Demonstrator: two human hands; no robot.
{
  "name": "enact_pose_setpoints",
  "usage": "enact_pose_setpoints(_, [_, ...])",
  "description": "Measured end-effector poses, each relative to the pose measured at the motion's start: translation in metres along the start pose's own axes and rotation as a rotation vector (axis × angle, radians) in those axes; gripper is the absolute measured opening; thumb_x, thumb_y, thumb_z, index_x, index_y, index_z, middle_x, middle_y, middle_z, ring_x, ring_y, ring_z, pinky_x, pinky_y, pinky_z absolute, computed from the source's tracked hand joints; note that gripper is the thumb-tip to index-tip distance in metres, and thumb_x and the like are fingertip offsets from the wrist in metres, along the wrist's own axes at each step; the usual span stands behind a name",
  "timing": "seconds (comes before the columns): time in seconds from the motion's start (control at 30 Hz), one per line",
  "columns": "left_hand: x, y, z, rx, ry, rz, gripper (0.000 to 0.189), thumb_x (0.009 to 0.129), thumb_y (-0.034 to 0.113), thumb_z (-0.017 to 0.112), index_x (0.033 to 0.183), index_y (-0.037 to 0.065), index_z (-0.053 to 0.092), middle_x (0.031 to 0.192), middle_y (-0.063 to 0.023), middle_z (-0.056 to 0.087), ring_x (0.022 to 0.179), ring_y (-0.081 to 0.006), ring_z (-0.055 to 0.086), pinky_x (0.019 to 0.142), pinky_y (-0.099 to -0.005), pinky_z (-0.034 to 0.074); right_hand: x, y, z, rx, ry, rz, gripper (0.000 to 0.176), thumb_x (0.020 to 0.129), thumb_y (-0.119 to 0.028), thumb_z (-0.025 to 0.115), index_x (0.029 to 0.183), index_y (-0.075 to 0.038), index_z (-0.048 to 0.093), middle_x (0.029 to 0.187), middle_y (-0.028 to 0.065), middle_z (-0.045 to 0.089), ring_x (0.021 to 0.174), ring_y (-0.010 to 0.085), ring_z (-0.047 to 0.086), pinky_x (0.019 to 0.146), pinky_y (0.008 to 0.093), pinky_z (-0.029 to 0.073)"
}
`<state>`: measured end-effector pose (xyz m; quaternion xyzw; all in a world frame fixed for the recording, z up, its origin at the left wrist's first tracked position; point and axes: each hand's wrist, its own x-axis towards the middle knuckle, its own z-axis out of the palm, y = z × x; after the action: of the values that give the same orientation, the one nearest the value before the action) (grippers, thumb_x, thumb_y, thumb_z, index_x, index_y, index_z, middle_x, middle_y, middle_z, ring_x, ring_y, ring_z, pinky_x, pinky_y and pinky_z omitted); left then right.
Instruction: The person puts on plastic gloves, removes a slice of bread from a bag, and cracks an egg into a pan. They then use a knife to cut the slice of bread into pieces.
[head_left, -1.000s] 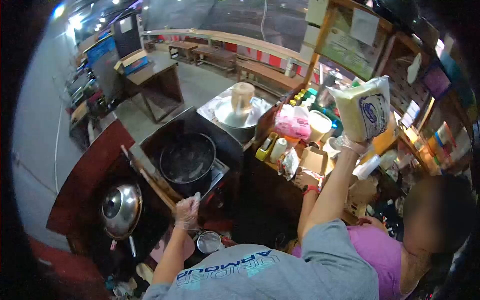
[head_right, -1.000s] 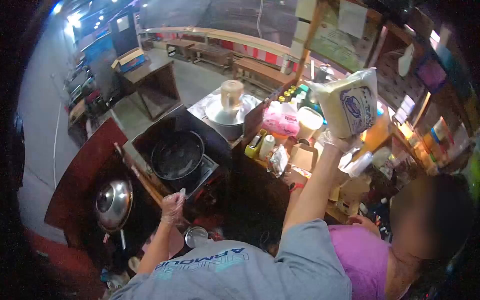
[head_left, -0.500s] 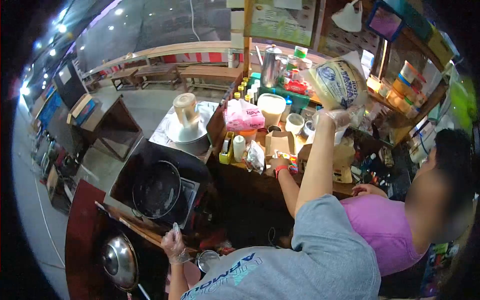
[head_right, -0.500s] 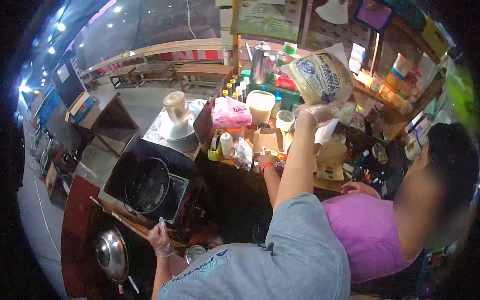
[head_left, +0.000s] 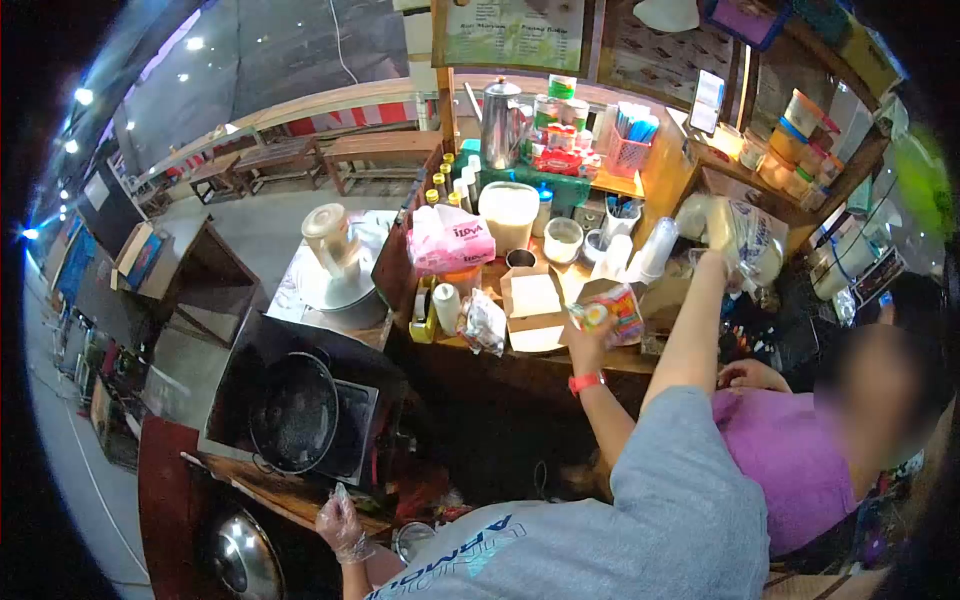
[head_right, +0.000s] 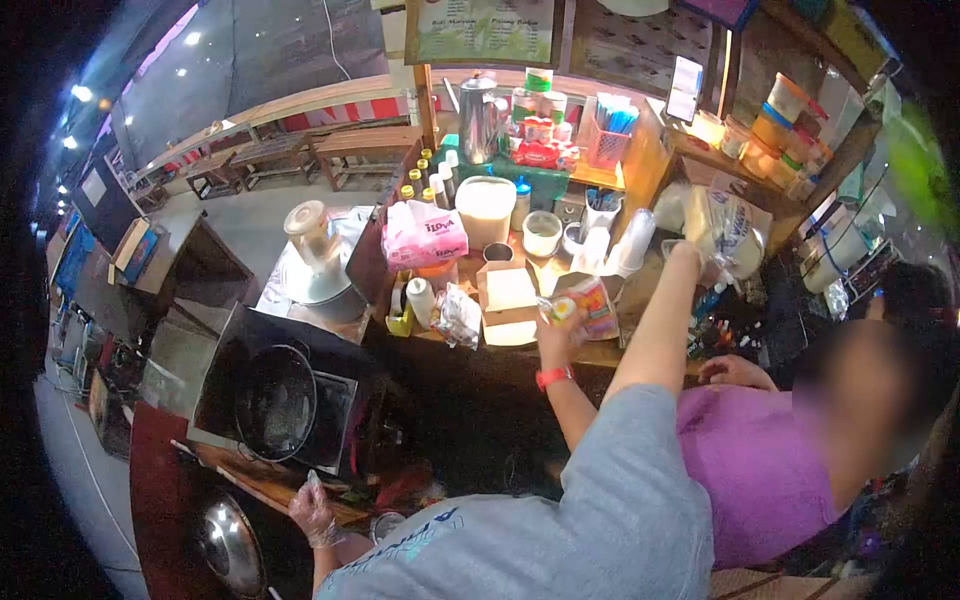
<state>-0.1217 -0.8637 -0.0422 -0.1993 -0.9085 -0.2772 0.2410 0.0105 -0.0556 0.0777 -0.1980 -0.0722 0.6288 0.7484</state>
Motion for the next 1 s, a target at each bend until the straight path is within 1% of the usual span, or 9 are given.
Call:
enact_pose_setpoints(0.23, [-0.005, -0.008, 0.003, -0.022, -0.186, -0.24, 0.024, 0.089, 0.022, 0.065, 0.077, 0.001, 0.063, 0.067, -0.0172, 0.06, 0.06, -0.0355, 0.059, 0.055, -0.0444, 0.044, 0.096, -0.021, 0.005, -0.064, 0.015, -0.036, 0.066, 0.097, -0.051, 0.048, 0.144, -0.005, 0.037, 0.144, 0.016, 0.047, 0.13, 0.0317, 0.046, 0.111, 0.0462, 0.035])
enact_pose_setpoints(0.4, [-0.006, -0.009, 0.003, 0.023, -0.189, -0.151, 0.022, 0.089, 0.024, 0.064, 0.089, 0.002, 0.066, 0.071, -0.0181, 0.061, 0.064, -0.0369, 0.058, 0.058, -0.0456, 0.044, 0.15, -0.011, 0.007, -0.084, 0.003, 0.005, 0.069, 0.097, -0.052, 0.048, 0.146, -0.006, 0.035, 0.146, 0.0165, 0.045, 0.133, 0.0323, 0.044, 0.113, 0.0472, 0.032])
enact_pose_setpoints(0.7, [-0.002, 0.008, 0.003, 0.067, -0.179, -0.157, 0.021, 0.088, 0.02, 0.062, 0.082, 0.0, 0.062, 0.07, -0.0181, 0.06, 0.065, -0.0352, 0.057, 0.061, -0.0463, 0.043, 0.235, -0.008, -0.022, -0.04, -0.106, 0.205, 0.073, 0.097, -0.055, 0.047, 0.148, -0.006, 0.033, 0.148, 0.0174, 0.042, 0.136, 0.0333, 0.041, 0.117, 0.049, 0.028])
enact_pose_setpoints(0.77, [-0.014, -0.024, 0.007, -0.111, -0.335, -0.25, 0.026, 0.095, 0.025, 0.065, 0.118, 0.014, 0.072, 0.083, -0.0123, 0.073, 0.055, -0.0167, 0.056, 0.057, -0.0296, 0.049, 0.227, -0.014, -0.014, -0.287, 0.027, 0.145, 0.074, 0.099, -0.05, 0.031, 0.151, 0.001, 0.024, 0.157, 0.0196, 0.025, 0.141, 0.0386, 0.032, 0.114, 0.0517, 0.029])
enact_pose_setpoints(0.8, [0.002, 0.004, 0.004, -0.011, -0.279, -0.112, 0.023, 0.097, 0.016, 0.062, 0.116, 0.006, 0.072, 0.061, -0.0031, 0.06, 0.052, -0.0101, 0.044, 0.051, -0.0301, 0.038, 0.224, -0.016, -0.015, -0.294, -0.095, 0.124, 0.074, 0.099, -0.049, 0.034, 0.152, 0.002, 0.022, 0.158, 0.0201, 0.024, 0.142, 0.0387, 0.03, 0.114, 0.0517, 0.029])
enact_pose_setpoints(0.83, [0.003, 0.005, 0.007, -0.012, -0.279, -0.111, 0.023, 0.097, 0.016, 0.062, 0.116, 0.006, 0.072, 0.061, -0.0031, 0.06, 0.052, -0.0101, 0.044, 0.051, -0.0301, 0.038, 0.222, -0.016, -0.014, -0.298, -0.219, 0.102, 0.075, 0.099, -0.048, 0.036, 0.152, 0.003, 0.02, 0.158, 0.0207, 0.022, 0.142, 0.0389, 0.029, 0.114, 0.0517, 0.029])
enact_pose_setpoints(0.87, [0.003, 0.004, 0.009, -0.071, -0.246, -0.095, 0.024, 0.098, 0.018, 0.062, 0.115, 0.004, 0.071, 0.064, -0.004, 0.063, 0.053, -0.0111, 0.048, 0.052, -0.0302, 0.04, 0.223, -0.008, -0.011, -0.42, -0.122, -0.136, 0.077, 0.098, -0.051, 0.04, 0.15, 0.003, 0.025, 0.151, 0.0234, 0.033, 0.137, 0.0401, 0.036, 0.113, 0.0515, 0.031])
enact_pose_setpoints(0.9, [0.002, 0.002, 0.011, -0.13, -0.214, -0.078, 0.026, 0.098, 0.02, 0.061, 0.115, 0.003, 0.071, 0.067, -0.005, 0.066, 0.054, -0.0121, 0.051, 0.053, -0.0303, 0.043, 0.224, -0.007, -0.007, -0.419, -0.121, -0.136, 0.077, 0.098, -0.051, 0.04, 0.15, 0.003, 0.025, 0.151, 0.0234, 0.033, 0.137, 0.0401, 0.036, 0.113, 0.0515, 0.031])
enact_pose_setpoints(1.0, [-0.002, -0.006, 0.003, -0.135, -0.383, -0.313, 0.029, 0.099, 0.025, 0.061, 0.115, 0.002, 0.071, 0.081, -0.0092, 0.073, 0.062, -0.0148, 0.058, 0.061, -0.0314, 0.049, 0.236, -0.008, 0.0, -0.487, -0.058, 0.1, 0.072, 0.098, -0.052, 0.041, 0.145, 0.002, 0.036, 0.145, 0.0204, 0.043, 0.128, 0.0382, 0.045, 0.106, 0.0522, 0.036])
